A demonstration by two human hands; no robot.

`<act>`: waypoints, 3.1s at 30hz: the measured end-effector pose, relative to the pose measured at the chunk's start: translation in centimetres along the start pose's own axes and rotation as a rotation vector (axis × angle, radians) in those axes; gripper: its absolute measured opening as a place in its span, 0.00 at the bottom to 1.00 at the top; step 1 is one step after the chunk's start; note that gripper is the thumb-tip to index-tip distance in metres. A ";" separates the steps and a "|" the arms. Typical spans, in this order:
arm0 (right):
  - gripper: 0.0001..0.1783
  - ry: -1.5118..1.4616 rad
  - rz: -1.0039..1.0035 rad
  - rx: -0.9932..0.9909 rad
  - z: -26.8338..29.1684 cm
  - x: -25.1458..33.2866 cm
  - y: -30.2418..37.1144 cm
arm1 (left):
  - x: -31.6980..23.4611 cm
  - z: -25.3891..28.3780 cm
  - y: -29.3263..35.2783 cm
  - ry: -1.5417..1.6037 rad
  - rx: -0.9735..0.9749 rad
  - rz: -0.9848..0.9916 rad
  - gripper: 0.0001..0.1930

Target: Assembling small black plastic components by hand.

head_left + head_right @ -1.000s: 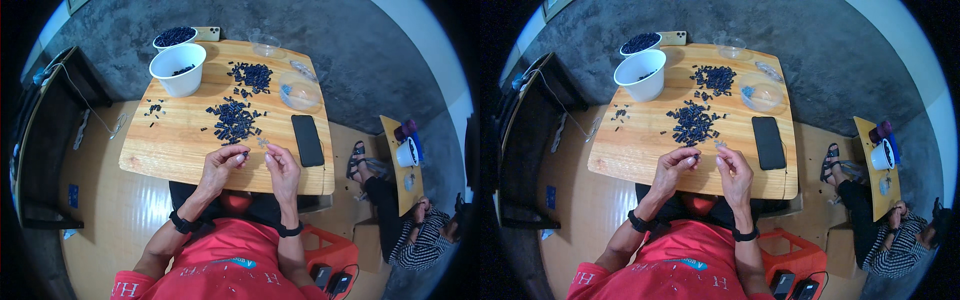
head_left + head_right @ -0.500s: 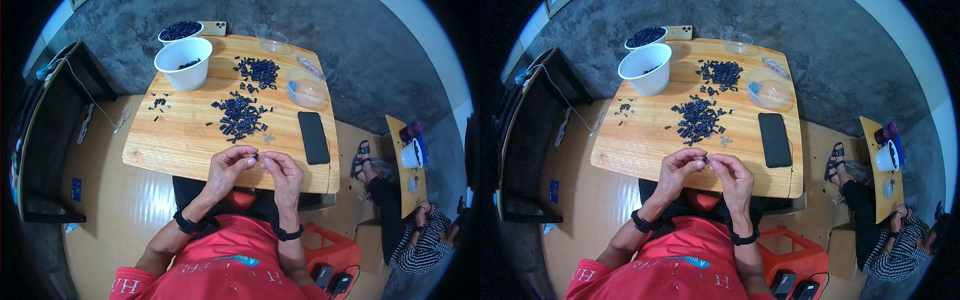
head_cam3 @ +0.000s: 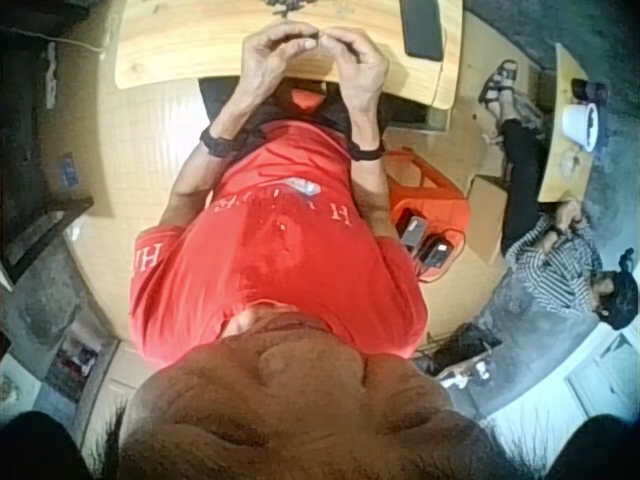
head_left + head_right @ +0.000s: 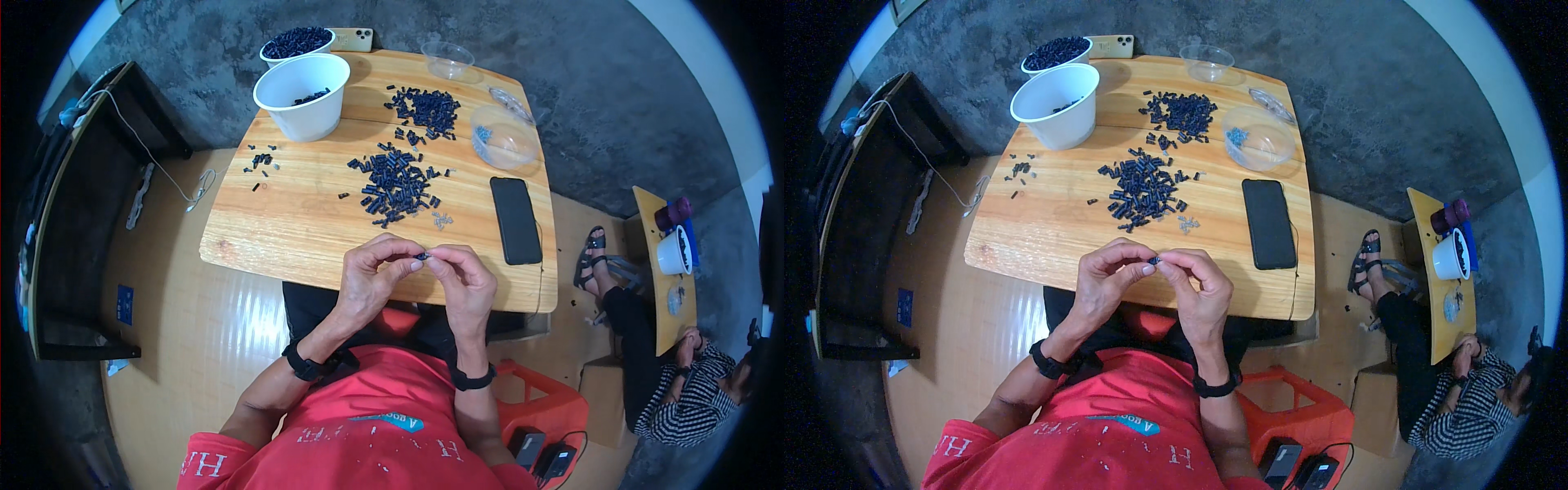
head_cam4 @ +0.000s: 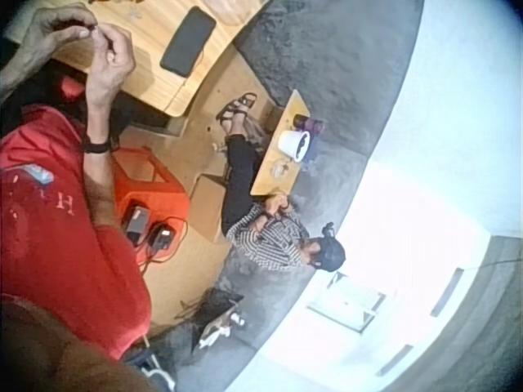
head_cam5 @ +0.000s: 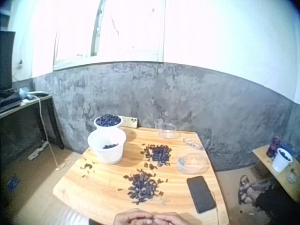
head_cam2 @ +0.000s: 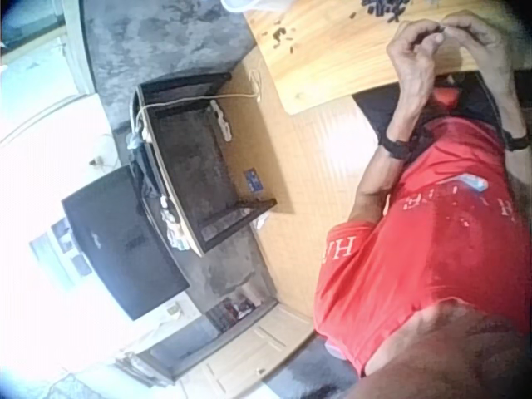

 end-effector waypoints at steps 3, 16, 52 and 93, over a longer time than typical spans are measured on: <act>0.06 0.297 0.124 0.058 -0.2 1.5 -0.3 | -0.3 0.1 0.1 -0.132 -0.041 -0.087 0.08; 0.07 0.509 0.295 0.067 -1.7 1.7 0.6 | 0.3 0.4 0.3 -0.086 -0.072 -0.026 0.07; 0.09 0.865 0.339 0.272 -6.3 -3.6 -2.2 | 2.0 6.1 0.5 0.116 -0.196 0.148 0.06; 0.09 -0.280 -0.186 0.097 -1.7 0.2 0.4 | -1.2 2.1 1.1 -0.076 -0.010 0.008 0.07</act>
Point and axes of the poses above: each hand's wrist, its own y-axis away from the middle knuckle, its own z-axis out of the back of the hand, x = y × z, the point moved 3 cm from there along -y, towards the middle knuckle, and after that the axes turned 11 degrees about z, right-handed, at the moved point
